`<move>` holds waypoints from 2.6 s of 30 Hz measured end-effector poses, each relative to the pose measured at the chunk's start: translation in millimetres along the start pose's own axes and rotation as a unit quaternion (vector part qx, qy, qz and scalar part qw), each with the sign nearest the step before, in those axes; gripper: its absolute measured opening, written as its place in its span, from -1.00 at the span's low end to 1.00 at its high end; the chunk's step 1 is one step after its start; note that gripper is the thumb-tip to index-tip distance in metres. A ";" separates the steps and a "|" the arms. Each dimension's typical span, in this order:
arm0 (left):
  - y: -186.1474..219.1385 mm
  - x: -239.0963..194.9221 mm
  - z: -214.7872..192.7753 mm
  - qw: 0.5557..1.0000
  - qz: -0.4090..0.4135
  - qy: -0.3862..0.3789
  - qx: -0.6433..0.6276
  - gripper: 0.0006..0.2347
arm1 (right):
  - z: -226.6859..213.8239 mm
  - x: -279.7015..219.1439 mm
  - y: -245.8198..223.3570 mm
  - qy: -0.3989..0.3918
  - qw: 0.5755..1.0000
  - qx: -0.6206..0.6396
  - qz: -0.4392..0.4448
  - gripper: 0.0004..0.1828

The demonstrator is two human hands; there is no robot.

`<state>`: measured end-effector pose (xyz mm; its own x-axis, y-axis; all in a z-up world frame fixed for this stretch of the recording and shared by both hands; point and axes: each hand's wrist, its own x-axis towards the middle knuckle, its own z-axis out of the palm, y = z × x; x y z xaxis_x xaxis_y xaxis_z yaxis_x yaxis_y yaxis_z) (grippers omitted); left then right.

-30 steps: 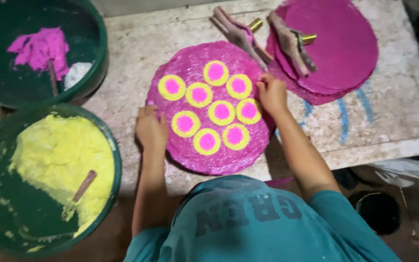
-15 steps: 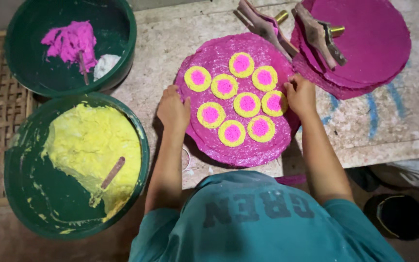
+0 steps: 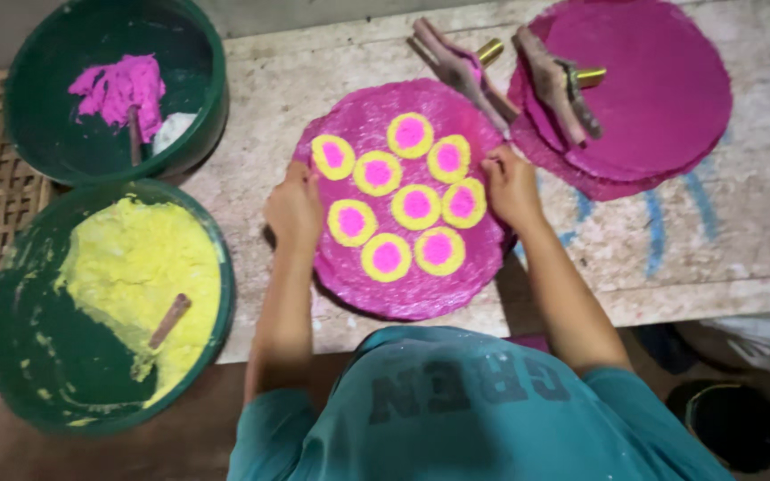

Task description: The person scoops yellow dough into a wooden press, then presses it onto a pink sheet to form yellow rings. They repeat this process multiple times, arranging the rings on the pink sheet.

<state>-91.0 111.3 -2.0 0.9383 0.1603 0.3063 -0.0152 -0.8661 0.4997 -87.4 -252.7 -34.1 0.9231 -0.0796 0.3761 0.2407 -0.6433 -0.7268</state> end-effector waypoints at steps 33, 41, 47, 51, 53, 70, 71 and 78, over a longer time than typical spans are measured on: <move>468.1 -48.9 298.3 0.959 0.253 -0.073 -0.106 -0.62 | -390.9 -110.2 279.3 0.231 0.942 -0.185 0.158 -0.70; 364.1 10.9 317.0 0.963 -0.097 -0.187 -0.167 -0.08 | -305.4 92.0 275.9 0.008 0.955 -0.161 0.248 -0.43; 317.1 -8.5 319.6 0.920 -0.115 -0.153 -0.343 -0.51 | -289.0 157.8 277.8 -0.012 0.917 -0.165 0.362 -0.19; 301.3 -62.4 291.0 0.823 -0.226 -0.204 -0.480 -0.64 | -267.4 172.8 277.3 -0.075 0.919 -0.040 0.385 -0.37; 297.0 -86.3 280.5 0.802 -0.254 -0.199 -0.503 -0.60 | -252.0 188.4 277.6 -0.092 0.947 -0.125 0.281 -0.43; 280.9 -174.8 174.4 0.799 -0.190 -0.214 -0.529 -0.42 | -95.9 50.2 162.8 -0.274 0.910 -0.312 0.009 0.04; 279.8 -177.6 172.3 0.801 -0.179 -0.216 -0.529 -0.42 | -96.4 53.5 174.5 -0.254 0.909 -0.330 -0.002 -0.07; 276.7 -201.7 192.4 0.796 -0.188 -0.241 -0.523 -0.44 | -91.6 94.3 242.9 -0.205 0.898 -0.379 -0.087 -0.70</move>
<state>-218.1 -251.7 -81.4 0.9642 -0.1041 -0.2441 0.2550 0.1087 0.9608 30.7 -486.2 -122.5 0.9614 0.2599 0.0898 0.2626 -0.9647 -0.0191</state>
